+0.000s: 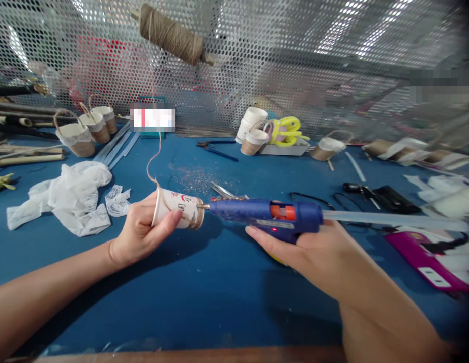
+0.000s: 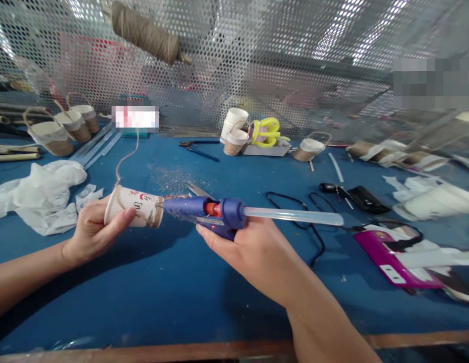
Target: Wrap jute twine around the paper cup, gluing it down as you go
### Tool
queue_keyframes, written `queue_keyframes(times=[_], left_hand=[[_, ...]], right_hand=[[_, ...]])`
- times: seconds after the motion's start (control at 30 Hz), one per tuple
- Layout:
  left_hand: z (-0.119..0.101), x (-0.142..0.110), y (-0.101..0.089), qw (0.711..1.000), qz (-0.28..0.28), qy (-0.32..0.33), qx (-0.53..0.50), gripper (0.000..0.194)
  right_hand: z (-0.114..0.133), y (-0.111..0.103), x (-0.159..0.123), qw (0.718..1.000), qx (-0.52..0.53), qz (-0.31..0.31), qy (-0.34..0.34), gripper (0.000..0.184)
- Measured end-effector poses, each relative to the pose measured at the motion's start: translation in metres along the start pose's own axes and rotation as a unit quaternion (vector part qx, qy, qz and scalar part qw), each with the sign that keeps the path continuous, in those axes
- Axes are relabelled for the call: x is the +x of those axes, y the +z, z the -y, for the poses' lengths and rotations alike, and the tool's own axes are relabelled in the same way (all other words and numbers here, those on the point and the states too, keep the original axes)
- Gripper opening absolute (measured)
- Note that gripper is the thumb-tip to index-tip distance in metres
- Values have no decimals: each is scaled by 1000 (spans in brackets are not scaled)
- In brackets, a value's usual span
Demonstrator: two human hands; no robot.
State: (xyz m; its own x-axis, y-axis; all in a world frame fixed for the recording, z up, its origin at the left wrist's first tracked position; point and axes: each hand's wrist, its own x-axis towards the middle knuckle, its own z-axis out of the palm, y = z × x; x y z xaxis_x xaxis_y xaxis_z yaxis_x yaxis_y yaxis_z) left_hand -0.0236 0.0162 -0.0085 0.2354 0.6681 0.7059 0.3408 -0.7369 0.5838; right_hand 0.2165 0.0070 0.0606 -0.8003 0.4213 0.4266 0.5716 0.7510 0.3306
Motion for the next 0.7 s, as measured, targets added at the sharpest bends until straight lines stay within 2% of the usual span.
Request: queue_keyframes(times=[0.1,0.23,0.33,0.5,0.7], left_hand=[[-1,1,0,999,1,33,-1,27],[-3,2,0,998,5,65,-4,28],[-3,2,0,997,8,82,-3,27],[-2,3,0,998,8,55,-4,28],[1,3,1,998,5,65,-8,27]], right_hand=[[-3,2,-1,997,-50,-11,-59,44],[-4,5,0,996,-65,-9,-67,43],[0,5,3,997,-58,-12,-50,43],[1,7,-1,998,31,14,44,38],[-6,13,-7,997,80,-4,13,39]])
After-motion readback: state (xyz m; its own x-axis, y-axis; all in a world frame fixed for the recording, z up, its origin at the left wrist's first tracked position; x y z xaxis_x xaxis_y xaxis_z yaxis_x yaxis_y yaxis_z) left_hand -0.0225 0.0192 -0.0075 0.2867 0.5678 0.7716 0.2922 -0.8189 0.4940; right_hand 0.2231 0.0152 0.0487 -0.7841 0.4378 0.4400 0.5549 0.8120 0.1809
